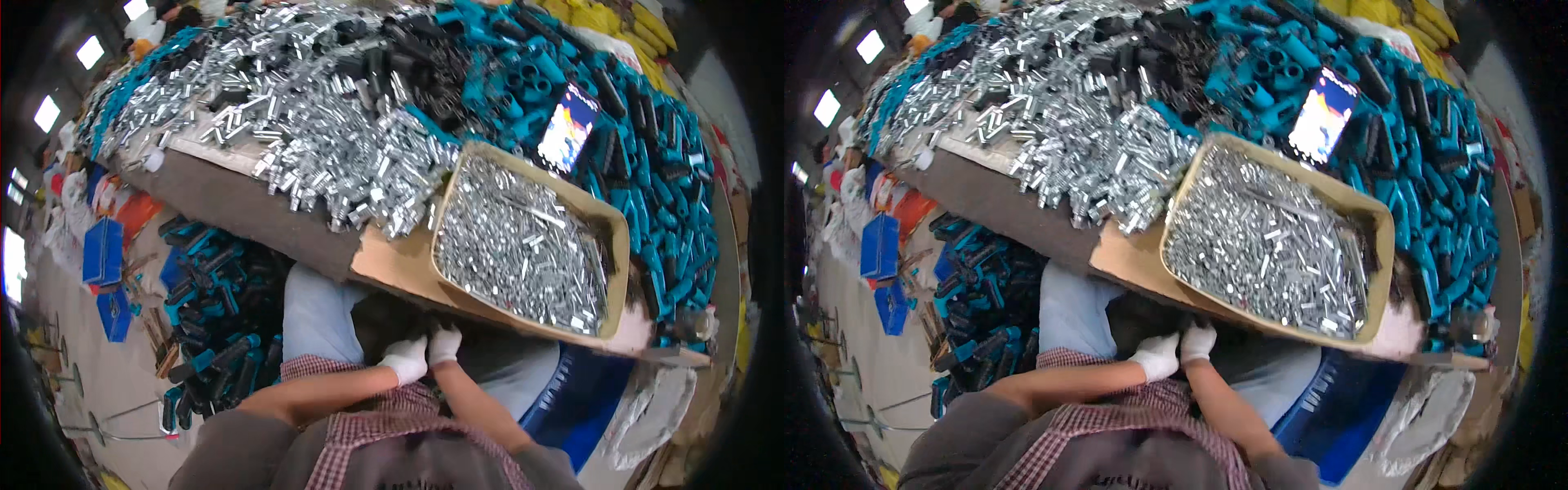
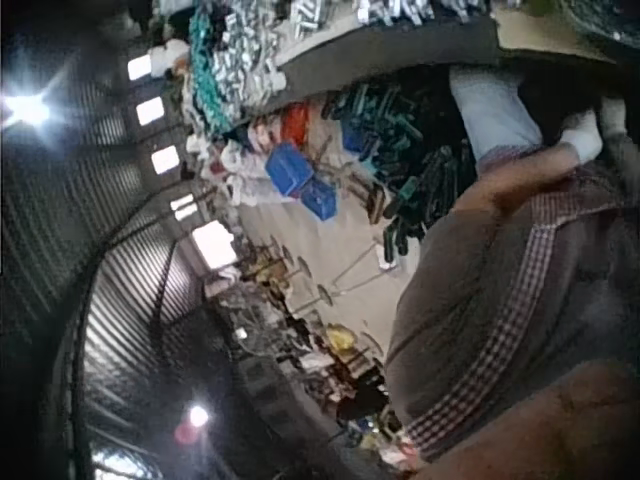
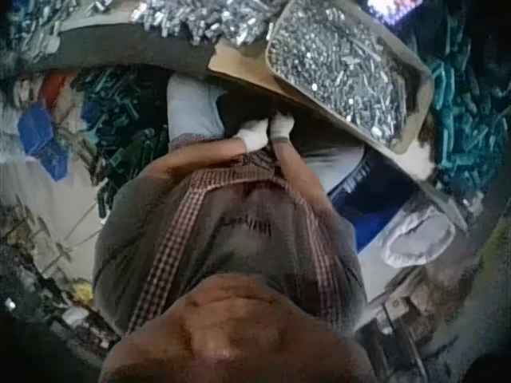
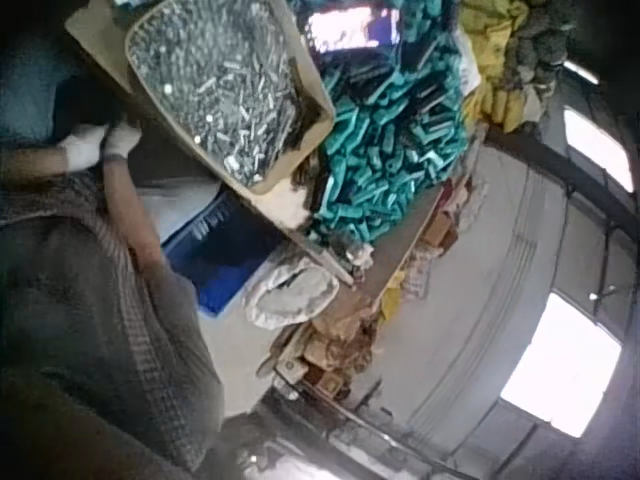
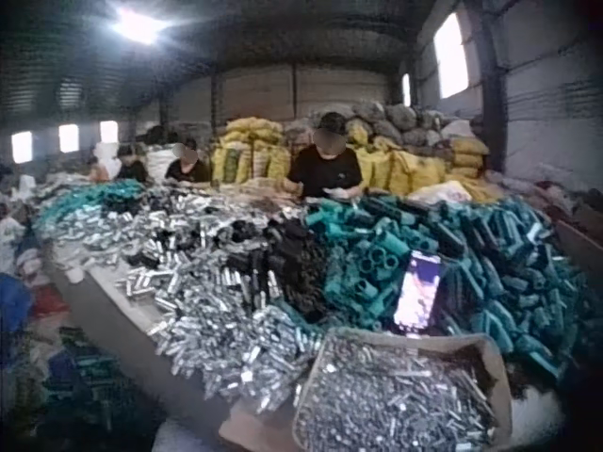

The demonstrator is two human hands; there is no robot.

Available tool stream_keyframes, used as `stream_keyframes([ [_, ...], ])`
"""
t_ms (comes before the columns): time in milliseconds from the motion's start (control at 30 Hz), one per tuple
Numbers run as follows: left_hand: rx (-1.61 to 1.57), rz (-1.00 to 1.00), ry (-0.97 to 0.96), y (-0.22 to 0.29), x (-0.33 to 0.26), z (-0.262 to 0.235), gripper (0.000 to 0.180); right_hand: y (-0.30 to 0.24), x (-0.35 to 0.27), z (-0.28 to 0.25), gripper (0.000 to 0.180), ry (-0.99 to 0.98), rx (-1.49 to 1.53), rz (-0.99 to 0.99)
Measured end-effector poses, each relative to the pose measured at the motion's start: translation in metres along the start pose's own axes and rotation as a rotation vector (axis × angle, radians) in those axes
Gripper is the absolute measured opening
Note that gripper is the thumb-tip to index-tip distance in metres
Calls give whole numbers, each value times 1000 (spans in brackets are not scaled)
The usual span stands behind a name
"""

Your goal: The person assembles tools by inserting metal pins and springs into metal sleeves, then attaching them to plastic handles by hand.

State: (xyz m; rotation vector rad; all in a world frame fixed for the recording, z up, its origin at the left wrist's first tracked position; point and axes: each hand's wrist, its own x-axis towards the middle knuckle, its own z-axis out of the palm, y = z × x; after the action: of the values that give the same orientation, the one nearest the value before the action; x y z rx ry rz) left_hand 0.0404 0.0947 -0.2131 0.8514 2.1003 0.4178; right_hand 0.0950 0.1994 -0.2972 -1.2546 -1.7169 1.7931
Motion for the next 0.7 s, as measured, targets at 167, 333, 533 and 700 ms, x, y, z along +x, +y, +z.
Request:
stream_keyframes([
  [167, 39, -19, -47, 4, 5, 3, 45, 20, 8, 2, 25, 61, 84, 46],
  [333, 40, 27, 62, 6, -24, -30, 35, -28, -12, 6, 23, -112, 137, 109],
  [533, 19, -20, -21, 1, 2, 7, 41, 54, 18, -9, 29, -98, -498, -212],
  [700, 89, 240, -73, 14, -37, -69, 54, 93, 59, -62, 35, -313, 6, 61],
])
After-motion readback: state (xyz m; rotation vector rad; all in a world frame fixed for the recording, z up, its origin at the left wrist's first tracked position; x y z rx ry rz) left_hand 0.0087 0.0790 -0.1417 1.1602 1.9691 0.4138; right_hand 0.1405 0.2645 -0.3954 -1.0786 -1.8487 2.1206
